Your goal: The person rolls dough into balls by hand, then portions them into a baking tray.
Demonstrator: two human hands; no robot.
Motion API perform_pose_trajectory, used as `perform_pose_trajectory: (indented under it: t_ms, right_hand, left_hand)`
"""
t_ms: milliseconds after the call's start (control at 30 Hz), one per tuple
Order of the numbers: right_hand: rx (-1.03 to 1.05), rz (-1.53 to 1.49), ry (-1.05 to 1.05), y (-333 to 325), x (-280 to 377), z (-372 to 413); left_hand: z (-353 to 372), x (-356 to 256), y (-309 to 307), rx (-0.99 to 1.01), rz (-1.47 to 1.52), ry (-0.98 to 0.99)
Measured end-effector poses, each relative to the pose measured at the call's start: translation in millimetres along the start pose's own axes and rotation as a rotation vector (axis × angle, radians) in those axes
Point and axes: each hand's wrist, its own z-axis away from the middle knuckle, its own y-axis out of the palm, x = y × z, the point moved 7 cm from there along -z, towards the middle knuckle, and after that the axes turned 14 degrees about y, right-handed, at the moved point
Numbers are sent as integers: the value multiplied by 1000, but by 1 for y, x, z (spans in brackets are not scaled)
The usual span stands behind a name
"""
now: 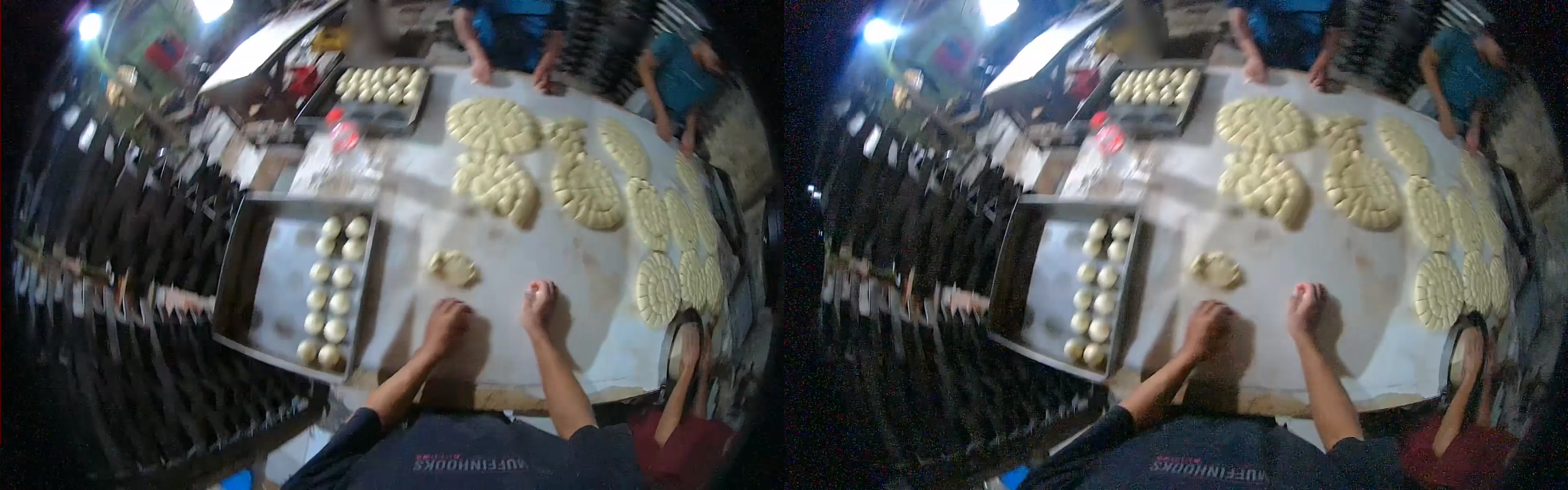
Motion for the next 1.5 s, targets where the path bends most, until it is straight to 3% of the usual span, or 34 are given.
perform_pose_trajectory:
  t_ms: [33,67,100,167,200,233,267,300,333,367,400,433,467,500,533,567,600,667,700,733,800,867,933,1000,1100,1133,1167,1200,1300,1333,1367,1400,1467,1500]
  right_hand:
    - [182,330,93,-36,48,15]
    - [236,410,-31,-44,48,25]
    - [63,253,-243,-26,-23,33]
    - [354,341,231,-33,-77,10]
    - [398,313,459,-42,-105,3]
    - [425,286,686,-48,-111,-2]
    - [475,195,703,-47,-56,0]
    - [519,102,718,-35,15,12]
    - [578,-68,603,-8,56,25]
    - [631,-241,483,19,102,40]
    - [760,-324,390,37,193,63]
    - [841,-515,257,64,246,86]
    - [795,-270,-226,63,339,106]
    - [792,-326,-447,77,385,124]
    - [793,-415,-584,87,431,141]
    - [828,-453,-644,114,455,161]
    - [860,-491,-704,143,468,179]
    - [989,-150,-933,197,478,212]
    - [1028,31,-1093,202,475,222]
    - [930,-130,-1094,202,461,223]
    - [852,-330,-934,163,443,190]
    - [572,-415,-720,122,385,136]
    - [348,-241,-397,73,301,79]
    - [111,-132,-134,31,208,43]
    - [48,-72,121,2,74,31]
    - [14,-71,159,-9,39,34]
    - [7,-22,126,-28,22,39]
    - [-37,-9,126,-46,4,45]
    - [-9,-33,143,-89,-38,56]
    - [-16,-46,155,-96,-45,57]
    - [-54,-71,214,-105,-56,56]
    - [-90,-93,271,-114,-69,54]
    - [-48,-123,314,-113,-92,49]
    - [-47,-109,282,-112,-92,44]
  left_hand:
    - [30,-9,6,-15,-28,93]
    - [57,-14,5,-28,-63,198]
    - [80,-17,-4,63,-31,99]
    - [115,-14,-45,68,16,-52]
    - [128,-10,-68,76,47,-161]
    - [128,-24,-114,-50,68,-113]
    - [127,-35,-164,-180,86,-56]
    - [134,-26,-202,-176,-69,-184]
    - [147,-12,-236,-170,-227,-308]
    - [169,2,-269,-305,-343,-335]
    - [193,18,-298,-439,-461,-361]
    - [213,45,-309,-356,-515,-493]
    - [228,68,-314,-272,-568,-625]
    - [230,77,-320,-287,-566,-633]
    - [232,92,-317,-119,-548,-717]
    - [238,103,-312,54,-527,-795]
    - [238,103,-310,75,-591,-743]
    - [244,101,-311,50,-567,-731]
    - [241,95,-316,25,-592,-718]
    - [241,92,-317,84,-503,-736]
    - [241,90,-317,73,-442,-732]
    - [226,86,-321,-47,-576,-718]
    - [173,68,-311,-125,-624,-671]
    - [90,41,-274,-155,-338,-390]
    - [-47,7,-193,86,135,-9]
    - [-87,26,-157,217,360,-50]
    - [-123,58,-120,181,767,-64]
    - [-166,96,-97,196,583,-157]
    - [-265,222,-63,-129,286,-373]
    - [-291,239,-53,-20,37,-367]
    - [-312,232,-46,86,-207,-355]
    - [-324,225,-35,92,-214,-350]
    - [-333,206,-30,13,-566,-353]
    - [-333,216,-32,-51,-563,-271]
